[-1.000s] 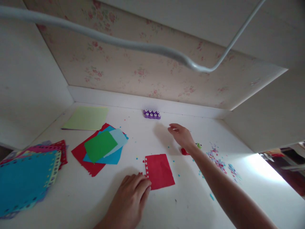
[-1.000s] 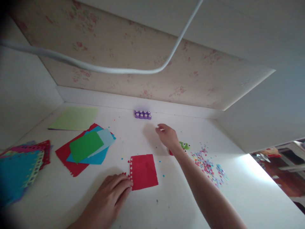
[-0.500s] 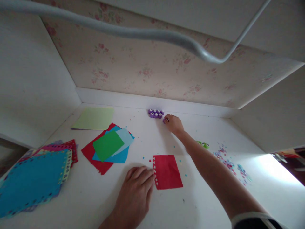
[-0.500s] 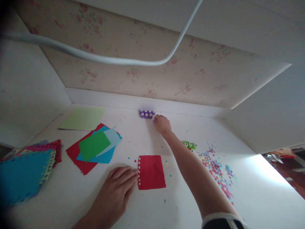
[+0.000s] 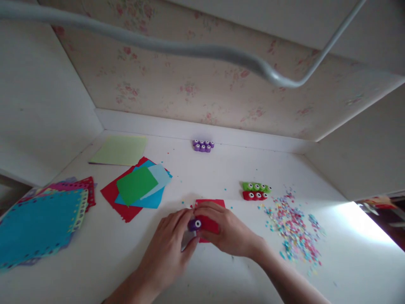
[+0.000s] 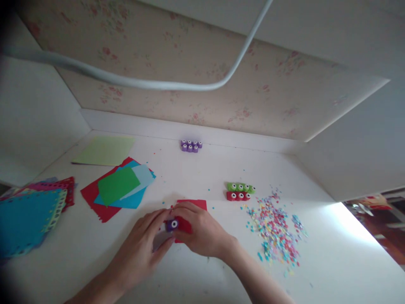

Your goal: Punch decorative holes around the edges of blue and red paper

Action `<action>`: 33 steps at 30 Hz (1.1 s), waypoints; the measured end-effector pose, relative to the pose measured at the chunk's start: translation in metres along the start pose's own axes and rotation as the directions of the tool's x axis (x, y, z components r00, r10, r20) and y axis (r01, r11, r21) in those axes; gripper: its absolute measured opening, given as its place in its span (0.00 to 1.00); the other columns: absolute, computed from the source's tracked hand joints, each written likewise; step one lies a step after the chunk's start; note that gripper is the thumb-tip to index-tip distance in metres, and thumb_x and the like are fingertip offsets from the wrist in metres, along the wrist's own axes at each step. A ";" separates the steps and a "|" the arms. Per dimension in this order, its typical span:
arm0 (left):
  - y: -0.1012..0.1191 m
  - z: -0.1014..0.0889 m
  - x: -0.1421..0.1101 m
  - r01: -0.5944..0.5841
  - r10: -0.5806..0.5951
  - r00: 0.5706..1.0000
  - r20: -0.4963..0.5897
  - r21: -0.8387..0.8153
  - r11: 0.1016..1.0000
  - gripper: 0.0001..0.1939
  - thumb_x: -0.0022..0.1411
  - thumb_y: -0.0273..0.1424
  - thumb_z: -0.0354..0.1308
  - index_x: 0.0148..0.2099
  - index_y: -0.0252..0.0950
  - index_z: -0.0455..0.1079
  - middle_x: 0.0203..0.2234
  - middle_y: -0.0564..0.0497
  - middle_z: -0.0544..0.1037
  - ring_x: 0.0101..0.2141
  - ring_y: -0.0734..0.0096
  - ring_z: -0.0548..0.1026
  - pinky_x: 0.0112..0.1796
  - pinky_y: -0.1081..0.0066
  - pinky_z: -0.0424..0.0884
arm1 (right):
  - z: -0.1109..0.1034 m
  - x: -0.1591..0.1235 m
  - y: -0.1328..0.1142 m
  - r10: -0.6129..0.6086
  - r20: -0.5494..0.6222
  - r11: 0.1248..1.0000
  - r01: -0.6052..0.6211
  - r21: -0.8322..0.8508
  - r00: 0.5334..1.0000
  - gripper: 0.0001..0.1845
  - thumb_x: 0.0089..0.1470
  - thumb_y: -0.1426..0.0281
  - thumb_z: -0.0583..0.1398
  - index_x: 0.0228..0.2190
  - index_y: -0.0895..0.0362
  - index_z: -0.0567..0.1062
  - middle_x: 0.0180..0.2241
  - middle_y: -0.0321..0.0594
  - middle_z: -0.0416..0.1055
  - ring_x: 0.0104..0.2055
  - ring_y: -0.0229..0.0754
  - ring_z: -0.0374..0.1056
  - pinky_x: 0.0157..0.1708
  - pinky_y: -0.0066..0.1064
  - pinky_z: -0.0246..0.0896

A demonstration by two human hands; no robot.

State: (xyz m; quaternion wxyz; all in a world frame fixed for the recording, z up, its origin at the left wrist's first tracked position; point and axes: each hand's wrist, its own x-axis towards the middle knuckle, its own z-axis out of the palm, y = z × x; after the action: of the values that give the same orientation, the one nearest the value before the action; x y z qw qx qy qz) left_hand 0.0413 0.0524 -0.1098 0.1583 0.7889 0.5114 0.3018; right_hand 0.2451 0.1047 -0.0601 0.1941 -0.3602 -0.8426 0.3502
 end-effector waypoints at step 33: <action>-0.003 -0.002 0.005 0.116 -0.116 0.993 0.013 -0.189 0.975 0.12 0.67 0.30 0.59 0.52 0.41 0.70 0.42 0.50 0.81 0.41 0.67 0.81 0.42 0.69 0.80 | 0.009 -0.055 0.030 0.658 -0.021 0.531 -0.444 0.722 0.753 0.22 0.57 0.50 0.61 0.36 0.58 0.72 0.23 0.37 0.74 0.19 0.36 0.68 0.15 0.24 0.62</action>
State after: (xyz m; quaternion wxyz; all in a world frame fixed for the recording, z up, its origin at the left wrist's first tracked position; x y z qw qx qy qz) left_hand 0.0389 0.0580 -0.1082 0.2505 0.7393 0.5254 0.3386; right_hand 0.2907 0.0748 -0.0924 0.3104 -0.5604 -0.4559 0.6178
